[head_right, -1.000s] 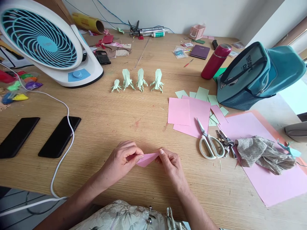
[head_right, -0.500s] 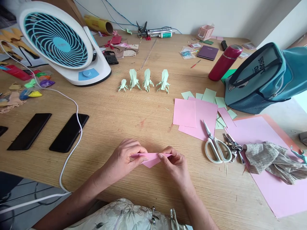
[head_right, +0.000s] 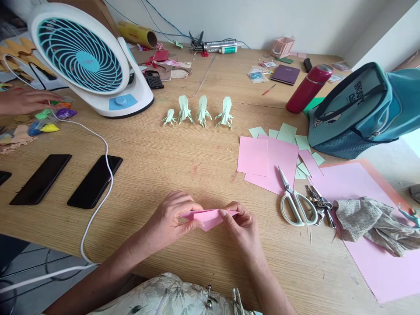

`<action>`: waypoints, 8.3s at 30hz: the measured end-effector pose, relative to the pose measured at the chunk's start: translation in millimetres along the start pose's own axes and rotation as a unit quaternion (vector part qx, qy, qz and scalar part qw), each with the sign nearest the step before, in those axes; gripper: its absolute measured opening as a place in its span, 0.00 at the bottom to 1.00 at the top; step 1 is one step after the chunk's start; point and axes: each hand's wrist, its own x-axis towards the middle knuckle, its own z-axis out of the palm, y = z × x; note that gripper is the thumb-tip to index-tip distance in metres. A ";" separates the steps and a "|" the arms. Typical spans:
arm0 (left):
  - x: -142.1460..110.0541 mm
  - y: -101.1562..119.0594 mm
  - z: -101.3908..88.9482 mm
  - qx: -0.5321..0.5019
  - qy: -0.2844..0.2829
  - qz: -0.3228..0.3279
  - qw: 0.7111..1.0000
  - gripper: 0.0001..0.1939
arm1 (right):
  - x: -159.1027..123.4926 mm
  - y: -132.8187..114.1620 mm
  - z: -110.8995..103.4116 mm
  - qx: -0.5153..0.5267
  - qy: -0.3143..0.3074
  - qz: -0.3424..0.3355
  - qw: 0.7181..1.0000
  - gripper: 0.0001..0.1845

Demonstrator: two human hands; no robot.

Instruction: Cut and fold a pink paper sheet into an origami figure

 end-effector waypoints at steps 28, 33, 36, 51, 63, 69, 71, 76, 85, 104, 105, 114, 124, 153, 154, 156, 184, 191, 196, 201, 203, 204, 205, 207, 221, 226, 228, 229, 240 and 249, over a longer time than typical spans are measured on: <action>2.9 -6.1 -3.9 -0.119 -0.047 -0.101 0.987 0.09 | 0.3 -5.7 -5.1 -0.063 -0.088 0.010 0.994 0.12; 9.4 -0.8 -10.0 -0.101 -0.088 -0.116 0.984 0.10 | 0.7 -5.0 -5.4 -0.082 -0.110 0.016 0.990 0.12; 13.3 2.5 -12.7 -0.084 -0.111 -0.118 0.983 0.09 | 1.4 -4.3 -5.1 -0.099 -0.122 0.010 0.988 0.13; 22.2 -1.3 -14.0 -0.102 -0.178 -0.144 0.968 0.08 | 0.3 -7.2 -5.0 -0.155 -0.182 0.025 0.971 0.11; 24.4 -7.4 -6.3 -0.220 -0.171 -0.234 0.932 0.08 | -0.7 -6.1 -0.7 -0.112 -0.149 -0.008 0.982 0.13; 19.7 -13.1 3.9 -0.272 -0.089 -0.241 0.927 0.04 | -1.3 -1.9 -0.6 -0.098 -0.120 -0.016 0.988 0.14; 17.7 -14.1 10.4 -0.288 -0.075 -0.230 0.926 0.04 | -1.5 -0.7 -0.2 -0.100 -0.109 -0.023 0.989 0.13; 15.8 -8.3 19.6 -0.290 -0.035 -0.248 0.924 0.04 | -2.1 -2.2 1.7 -0.103 -0.096 -0.019 0.990 0.15; 16.5 -0.3 13.9 -0.213 -0.065 -0.212 0.952 0.06 | -1.3 -2.5 1.8 -0.098 -0.121 0.005 0.988 0.14; 9.6 3.2 26.4 -0.178 -0.008 -0.199 0.964 0.12 | -0.5 -2.3 1.8 -0.019 -0.062 0.016 0.998 0.17; 9.3 3.3 25.5 -0.175 -0.006 -0.200 0.964 0.13 | -0.3 -2.6 1.6 -0.013 -0.060 0.022 0.998 0.18; 14.5 4.1 10.0 -0.152 -0.067 -0.188 0.968 0.13 | 1.1 -9.0 2.9 0.010 -0.077 0.067 0.995 0.20; 18.5 1.3 18.0 -0.239 -0.116 -0.218 0.939 0.15 | -0.2 -12.3 4.4 0.026 -0.059 0.054 0.996 0.21; 15.2 -9.0 33.5 -0.362 -0.091 -0.235 0.897 0.20 | -2.3 -1.8 5.9 0.078 -0.009 0.021 0.997 0.14; 15.1 -8.8 34.3 -0.370 -0.091 -0.239 0.893 0.20 | -2.2 -2.2 6.5 0.080 -0.006 0.024 0.996 0.14; 14.9 -7.5 37.5 -0.383 -0.090 -0.253 0.884 0.19 | -1.8 -2.8 7.4 0.088 -0.001 0.030 0.996 0.15; 15.3 -5.7 44.0 -0.438 -0.064 -0.313 0.841 0.16 | -0.8 4.5 3.9 0.052 -0.033 0.019 0.998 0.15; 13.4 -5.5 47.4 -0.402 -0.077 -0.307 0.859 0.17 | 0.4 7.3 2.4 0.031 -0.030 -0.012 0.999 0.13; 14.0 -2.2 50.7 -0.395 -0.076 -0.305 0.863 0.12 | 0.8 6.8 2.5 0.037 -0.023 -0.015 0.999 0.14; 14.2 1.0 52.0 -0.360 -0.059 -0.294 0.883 0.10 | 0.4 4.5 3.3 0.053 -0.025 -0.001 0.998 0.14; 14.0 -0.9 50.5 -0.360 -0.053 -0.293 0.884 0.10 | 0.6 1.3 3.3 0.048 -0.029 0.008 0.998 0.14; 14.0 -2.1 49.3 -0.362 -0.048 -0.293 0.884 0.11 | 0.7 -0.2 3.2 0.041 -0.034 0.008 0.999 0.14; 14.3 -3.4 47.8 -0.364 -0.038 -0.293 0.884 0.11 | 0.8 -1.5 3.2 0.030 -0.043 0.008 0.999 0.13; 15.3 -5.1 44.3 -0.368 -0.022 -0.293 0.882 0.12 | 0.8 -2.4 3.1 0.006 -0.065 0.006 0.998 0.14; 18.5 -2.0 35.4 -0.386 -0.057 -0.301 0.870 0.14 | -1.4 -4.1 4.7 -0.069 -0.096 -0.004 0.993 0.17; 17.9 -4.7 37.1 -0.398 -0.064 -0.293 0.867 0.14 | -0.9 -1.9 4.4 -0.071 -0.088 -0.008 0.994 0.15; 17.5 -4.8 37.3 -0.401 -0.064 -0.290 0.866 0.15 | -0.9 -2.9 4.5 -0.083 -0.086 -0.019 0.993 0.15; 17.2 -4.8 37.3 -0.401 -0.061 -0.290 0.867 0.15 | -1.0 -3.4 4.7 -0.090 -0.084 -0.023 0.992 0.15; 15.1 -6.9 36.5 -0.407 -0.034 -0.287 0.867 0.15 | -1.9 -0.5 6.0 -0.102 -0.079 -0.020 0.992 0.13; 13.5 -23.0 36.5 -0.430 0.006 -0.295 0.853 0.17 | -1.8 1.9 4.6 -0.111 -0.073 -0.019 0.991 0.15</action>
